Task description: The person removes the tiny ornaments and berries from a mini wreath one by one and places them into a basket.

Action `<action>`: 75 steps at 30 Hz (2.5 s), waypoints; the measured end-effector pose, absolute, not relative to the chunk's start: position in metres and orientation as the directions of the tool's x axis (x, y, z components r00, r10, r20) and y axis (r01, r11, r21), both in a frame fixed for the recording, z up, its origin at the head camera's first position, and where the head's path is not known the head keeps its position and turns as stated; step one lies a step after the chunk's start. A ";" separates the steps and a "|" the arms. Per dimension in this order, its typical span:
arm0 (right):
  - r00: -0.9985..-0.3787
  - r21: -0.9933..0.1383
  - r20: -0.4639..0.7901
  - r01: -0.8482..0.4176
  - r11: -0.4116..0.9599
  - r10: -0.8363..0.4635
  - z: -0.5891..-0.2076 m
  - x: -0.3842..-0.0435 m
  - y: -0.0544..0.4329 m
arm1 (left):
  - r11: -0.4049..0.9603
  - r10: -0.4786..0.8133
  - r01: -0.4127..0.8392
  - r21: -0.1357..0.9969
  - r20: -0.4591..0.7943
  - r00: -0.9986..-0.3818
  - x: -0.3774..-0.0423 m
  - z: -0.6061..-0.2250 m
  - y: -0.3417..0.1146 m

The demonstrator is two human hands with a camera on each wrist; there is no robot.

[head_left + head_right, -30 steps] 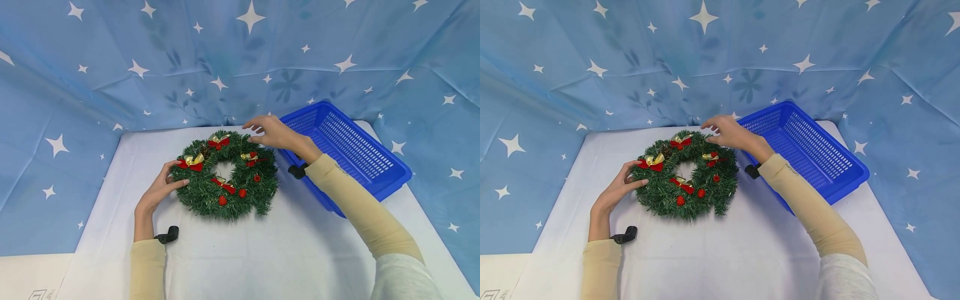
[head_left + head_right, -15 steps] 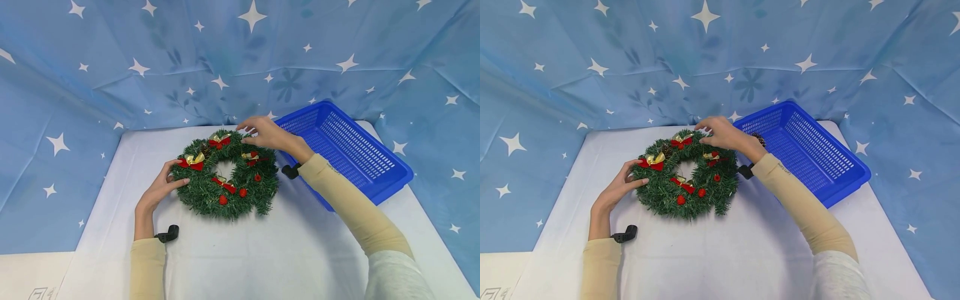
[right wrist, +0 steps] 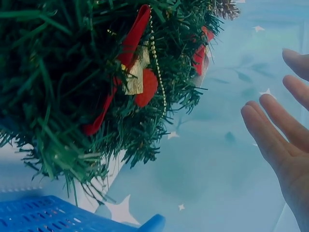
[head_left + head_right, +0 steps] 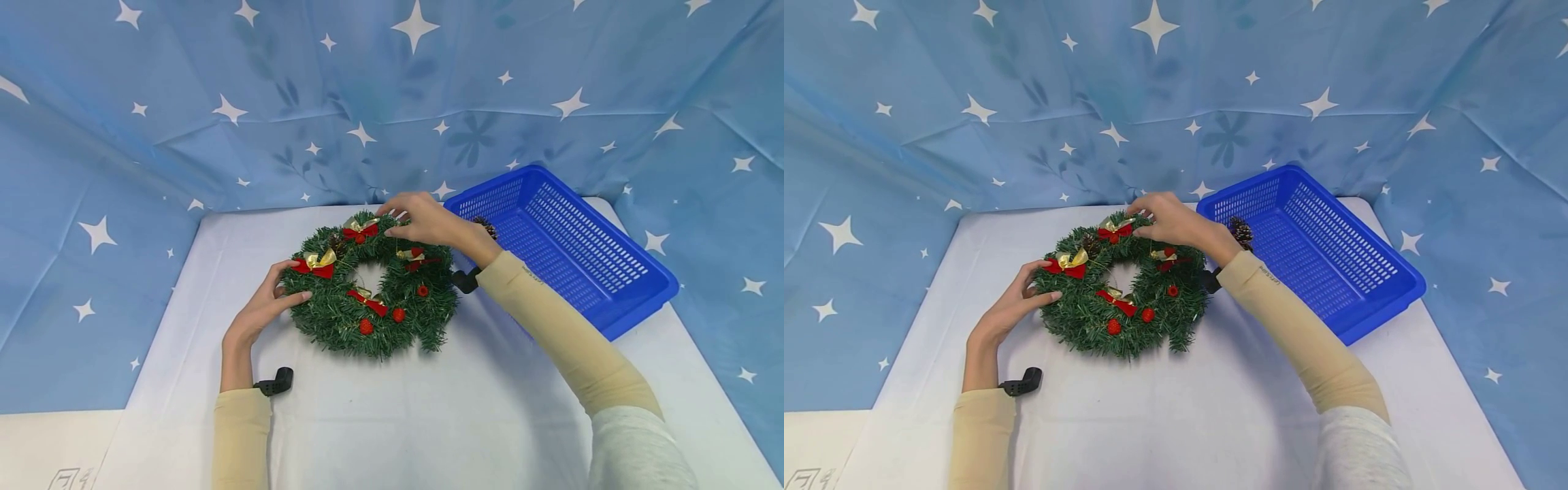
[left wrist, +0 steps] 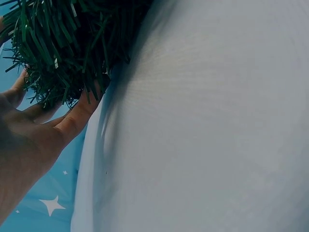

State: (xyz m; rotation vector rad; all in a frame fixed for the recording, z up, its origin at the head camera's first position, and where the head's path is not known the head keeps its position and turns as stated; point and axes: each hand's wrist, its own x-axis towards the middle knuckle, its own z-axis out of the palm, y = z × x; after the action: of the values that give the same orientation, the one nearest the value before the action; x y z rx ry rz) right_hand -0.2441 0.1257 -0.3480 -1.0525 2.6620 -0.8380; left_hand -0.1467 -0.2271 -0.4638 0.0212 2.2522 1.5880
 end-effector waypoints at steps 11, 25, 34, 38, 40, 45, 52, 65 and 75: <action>-0.734 -0.578 0.044 -0.572 0.581 -0.678 -0.351 -0.245 0.113 | 0.366 0.230 -0.204 0.908 -0.301 -0.926 -0.146 -0.464 -0.226; -0.716 -0.588 -0.008 -0.561 0.583 -0.698 -0.358 -0.249 0.093 | 0.368 0.225 -0.206 0.907 -0.301 -0.927 -0.146 -0.463 -0.227; -0.710 -0.582 -0.035 -0.557 0.592 -0.703 -0.363 -0.253 0.077 | 0.370 0.224 -0.203 0.906 -0.299 -0.927 -0.146 -0.463 -0.226; -0.704 -0.586 -0.056 -0.551 0.594 -0.708 -0.367 -0.256 0.070 | 0.371 0.222 -0.207 0.905 -0.303 -0.927 -0.145 -0.462 -0.226; -0.704 -0.583 -0.065 -0.548 0.599 -0.707 -0.369 -0.256 0.067 | 0.371 0.223 -0.208 0.905 -0.304 -0.926 -0.145 -0.462 -0.226; -0.710 -0.597 -0.079 -0.529 0.603 -0.700 -0.376 -0.256 0.060 | 0.370 0.226 -0.205 0.906 -0.302 -0.926 -0.145 -0.462 -0.226; -0.700 -0.609 -0.084 -0.527 0.592 -0.709 -0.383 -0.258 0.049 | 0.364 0.231 -0.204 0.909 -0.300 -0.925 -0.146 -0.462 -0.226; -0.702 -0.613 -0.092 -0.519 0.596 -0.706 -0.394 -0.264 0.034 | 0.362 0.226 -0.208 0.909 -0.302 -0.926 -0.146 -0.462 -0.226; -0.699 -0.614 -0.116 -0.508 0.604 -0.706 -0.398 -0.265 0.025 | 0.368 0.219 -0.208 0.906 -0.302 -0.928 -0.146 -0.464 -0.227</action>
State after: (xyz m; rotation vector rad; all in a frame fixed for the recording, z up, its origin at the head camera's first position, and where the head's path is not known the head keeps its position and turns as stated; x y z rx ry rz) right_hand -0.2650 0.0254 -0.3983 -0.9783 2.4856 -0.7939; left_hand -0.1464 -0.2271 -0.4638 0.0092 2.2618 1.5802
